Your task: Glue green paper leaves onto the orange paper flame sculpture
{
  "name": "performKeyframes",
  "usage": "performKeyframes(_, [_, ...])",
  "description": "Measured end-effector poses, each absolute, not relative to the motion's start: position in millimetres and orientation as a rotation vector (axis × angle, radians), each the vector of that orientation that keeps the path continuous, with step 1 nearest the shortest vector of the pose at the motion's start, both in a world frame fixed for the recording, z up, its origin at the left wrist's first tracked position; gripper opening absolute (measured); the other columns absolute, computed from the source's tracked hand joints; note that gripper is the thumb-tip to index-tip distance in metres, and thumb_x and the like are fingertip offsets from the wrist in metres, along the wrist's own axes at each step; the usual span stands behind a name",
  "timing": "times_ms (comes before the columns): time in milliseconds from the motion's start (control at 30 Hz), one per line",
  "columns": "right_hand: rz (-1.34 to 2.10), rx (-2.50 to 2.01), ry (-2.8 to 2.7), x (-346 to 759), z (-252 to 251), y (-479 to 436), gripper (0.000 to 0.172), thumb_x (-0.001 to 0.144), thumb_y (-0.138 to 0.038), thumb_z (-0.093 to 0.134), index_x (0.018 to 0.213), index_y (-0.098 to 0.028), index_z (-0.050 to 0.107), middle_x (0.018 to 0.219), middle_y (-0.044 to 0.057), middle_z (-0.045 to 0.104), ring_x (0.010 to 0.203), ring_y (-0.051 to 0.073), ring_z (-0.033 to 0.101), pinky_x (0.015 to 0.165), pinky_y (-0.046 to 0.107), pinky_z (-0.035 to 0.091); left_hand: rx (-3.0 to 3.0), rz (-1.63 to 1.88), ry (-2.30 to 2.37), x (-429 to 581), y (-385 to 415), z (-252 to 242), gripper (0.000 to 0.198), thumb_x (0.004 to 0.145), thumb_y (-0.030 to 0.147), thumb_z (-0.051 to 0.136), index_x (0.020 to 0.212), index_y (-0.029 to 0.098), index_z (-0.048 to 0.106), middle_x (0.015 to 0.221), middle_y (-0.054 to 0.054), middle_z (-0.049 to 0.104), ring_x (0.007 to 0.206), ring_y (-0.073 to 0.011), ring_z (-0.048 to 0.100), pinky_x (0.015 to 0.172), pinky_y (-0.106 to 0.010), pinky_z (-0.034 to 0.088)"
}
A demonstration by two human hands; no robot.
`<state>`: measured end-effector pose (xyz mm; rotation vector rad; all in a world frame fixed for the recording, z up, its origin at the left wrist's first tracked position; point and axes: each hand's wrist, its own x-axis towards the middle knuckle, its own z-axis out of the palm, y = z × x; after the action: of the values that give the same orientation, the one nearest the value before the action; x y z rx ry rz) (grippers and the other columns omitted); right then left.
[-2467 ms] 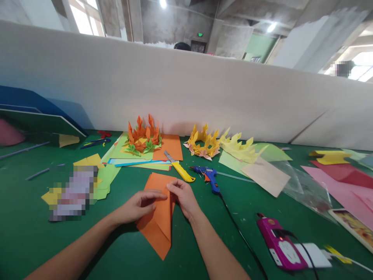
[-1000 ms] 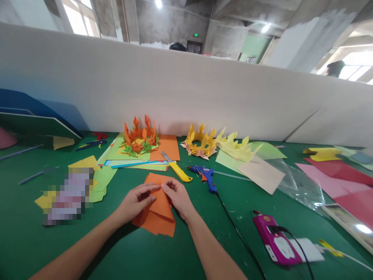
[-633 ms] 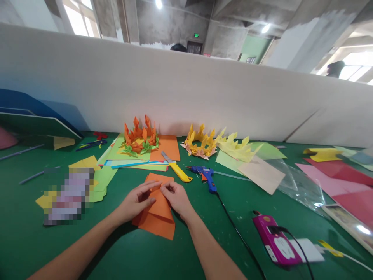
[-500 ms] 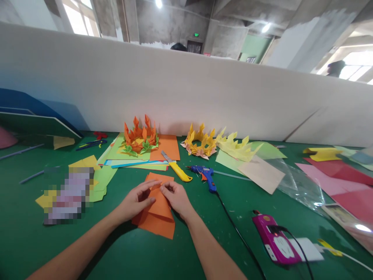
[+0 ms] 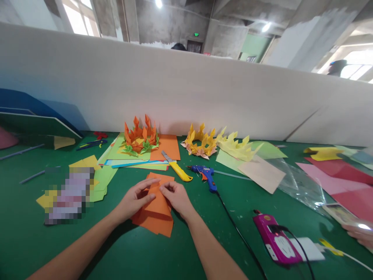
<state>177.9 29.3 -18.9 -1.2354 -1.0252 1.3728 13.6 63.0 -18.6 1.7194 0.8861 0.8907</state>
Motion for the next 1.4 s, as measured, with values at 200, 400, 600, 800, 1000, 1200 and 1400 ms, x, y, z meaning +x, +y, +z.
performKeyframes(200, [1.365, -1.249, -1.040, 177.7, -20.1, 29.8, 0.038, 0.057, -0.052, 0.073, 0.066, -0.018, 0.058, 0.060, -0.004, 0.056, 0.058, 0.011, 0.048, 0.057, 0.025, 0.037, 1.623, 0.895, 0.908, 15.0, 63.1, -17.4, 0.041, 0.068, 0.028, 0.066, 0.109, 0.024, 0.066, 0.122, -0.008, 0.062, 0.117, -0.0257, 0.052, 0.098, -0.039, 0.039])
performKeyframes(400, [1.330, -1.283, -1.073, 177.9, -18.1, 30.1, 0.037, 0.055, -0.051, 0.073, 0.063, -0.018, 0.057, 0.061, -0.004, 0.056, 0.059, 0.011, 0.048, 0.060, 0.026, 0.037, 1.430, 0.998, 0.918, 13.7, 66.4, -14.0, 0.044, 0.064, 0.029, 0.070, 0.107, 0.022, 0.067, 0.126, -0.009, 0.059, 0.122, -0.0253, 0.048, 0.103, -0.038, 0.035])
performKeyframes(600, [1.306, -1.308, -1.098, 178.2, -15.3, 29.4, 0.032, 0.056, -0.046, 0.073, 0.061, -0.018, 0.057, 0.057, -0.005, 0.054, 0.058, 0.011, 0.047, 0.060, 0.026, 0.037, 1.183, 1.148, 0.998, 7.8, 72.7, -6.7, 0.049, 0.057, 0.031, 0.076, 0.103, 0.019, 0.068, 0.113, -0.008, 0.067, 0.105, -0.0248, 0.060, 0.090, -0.035, 0.046])
performKeyframes(800, [1.320, -1.312, -1.085, 179.1, -14.4, 29.6, 0.031, 0.056, -0.045, 0.072, 0.060, -0.018, 0.057, 0.057, -0.005, 0.054, 0.056, 0.010, 0.046, 0.059, 0.025, 0.036, 0.987, 1.162, 0.999, 8.2, 74.3, -3.2, 0.060, 0.052, 0.028, 0.078, 0.110, 0.016, 0.065, 0.086, -0.005, 0.072, 0.068, -0.0163, 0.064, 0.062, -0.026, 0.051])
performKeyframes(1000, [1.332, -1.310, -1.064, 179.3, -14.3, 29.7, 0.030, 0.057, -0.043, 0.073, 0.060, -0.018, 0.057, 0.055, -0.006, 0.053, 0.054, 0.009, 0.045, 0.056, 0.024, 0.036, 0.896, 1.168, 0.979, 11.3, 73.5, -1.9, 0.061, 0.050, 0.025, 0.079, 0.108, 0.015, 0.066, 0.070, -0.002, 0.071, 0.063, -0.0162, 0.064, 0.060, -0.026, 0.051])
performKeyframes(1200, [1.413, -1.276, -1.026, 180.4, -16.8, 28.9, 0.036, 0.056, -0.049, 0.072, 0.060, -0.019, 0.052, 0.048, -0.006, 0.052, 0.045, 0.010, 0.046, 0.049, 0.025, 0.036, 0.876, 1.251, 1.004, 7.1, 78.2, -2.7, 0.061, 0.051, 0.026, 0.079, 0.109, 0.016, 0.065, 0.075, -0.001, 0.071, 0.063, -0.0135, 0.062, 0.059, -0.023, 0.049])
performKeyframes(1400, [1.402, -1.219, -0.961, 181.0, -19.1, 29.1, 0.038, 0.057, -0.052, 0.073, 0.061, -0.019, 0.053, 0.055, -0.005, 0.055, 0.052, 0.010, 0.049, 0.054, 0.024, 0.038, 0.874, 1.211, 0.987, 7.8, 77.2, -4.5, 0.068, 0.050, 0.029, 0.080, 0.114, 0.015, 0.060, 0.074, -0.002, 0.070, 0.063, -0.0153, 0.063, 0.059, -0.025, 0.050])
